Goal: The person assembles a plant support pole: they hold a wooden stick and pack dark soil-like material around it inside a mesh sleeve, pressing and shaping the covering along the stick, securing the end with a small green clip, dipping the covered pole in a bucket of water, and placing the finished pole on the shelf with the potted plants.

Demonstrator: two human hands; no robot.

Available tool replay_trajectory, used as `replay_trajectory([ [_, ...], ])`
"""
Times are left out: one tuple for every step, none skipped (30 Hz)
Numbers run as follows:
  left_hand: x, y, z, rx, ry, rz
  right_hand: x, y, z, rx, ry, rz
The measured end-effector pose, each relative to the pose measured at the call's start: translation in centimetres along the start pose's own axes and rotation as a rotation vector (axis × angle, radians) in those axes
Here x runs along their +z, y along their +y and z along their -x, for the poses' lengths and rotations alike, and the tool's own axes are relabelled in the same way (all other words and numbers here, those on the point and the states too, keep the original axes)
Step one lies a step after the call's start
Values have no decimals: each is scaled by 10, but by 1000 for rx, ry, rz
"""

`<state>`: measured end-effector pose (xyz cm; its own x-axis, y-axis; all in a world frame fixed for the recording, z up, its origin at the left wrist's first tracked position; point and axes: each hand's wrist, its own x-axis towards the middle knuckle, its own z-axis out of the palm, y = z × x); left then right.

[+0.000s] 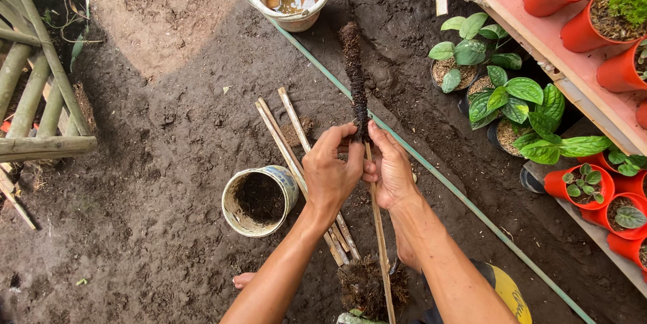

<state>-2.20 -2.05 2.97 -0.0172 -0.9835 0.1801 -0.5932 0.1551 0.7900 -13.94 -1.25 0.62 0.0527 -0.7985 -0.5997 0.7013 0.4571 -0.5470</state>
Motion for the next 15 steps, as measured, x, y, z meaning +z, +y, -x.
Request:
replay_trajectory([
  [0,1,0,41,17,-11,-1,0,0,5,-1,1],
  [-1,1,0,83,34,-22,-2,0,-1,11,-3,1],
  [-1,1,1,124,52,-35,-3,1,-1,10,-1,5],
  [-1,1,1,154,53,-46,-4,2,-2,8,-1,9],
  [-2,1,1,186,55,-56,-5,3,-3,3,0,14],
  [-2,1,1,217,57,-66,-7,3,-5,-1,12,17],
  [-2,1,3,230,70,-54,-8,3,-5,-4,24,19],
  [-2,1,4,246,84,-42,-9,4,-7,-9,35,22],
  [-2,1,4,262,97,-29,-10,4,-7,-23,9,10],
  [-2,1,5,241,97,-3,-10,4,-7,-35,-15,-2],
  [0,1,6,219,98,22,-11,4,-7,-46,-40,-13],
  [1,0,6,197,98,48,-11,5,-7,-35,-42,-14],
  [2,0,6,141,105,75,-11,5,-7,-24,-45,-15],
  [3,0,6,86,110,102,-10,5,-7,-13,-47,-16],
  [5,1,6,30,111,130,-10,5,-6,-22,-46,-6],
])
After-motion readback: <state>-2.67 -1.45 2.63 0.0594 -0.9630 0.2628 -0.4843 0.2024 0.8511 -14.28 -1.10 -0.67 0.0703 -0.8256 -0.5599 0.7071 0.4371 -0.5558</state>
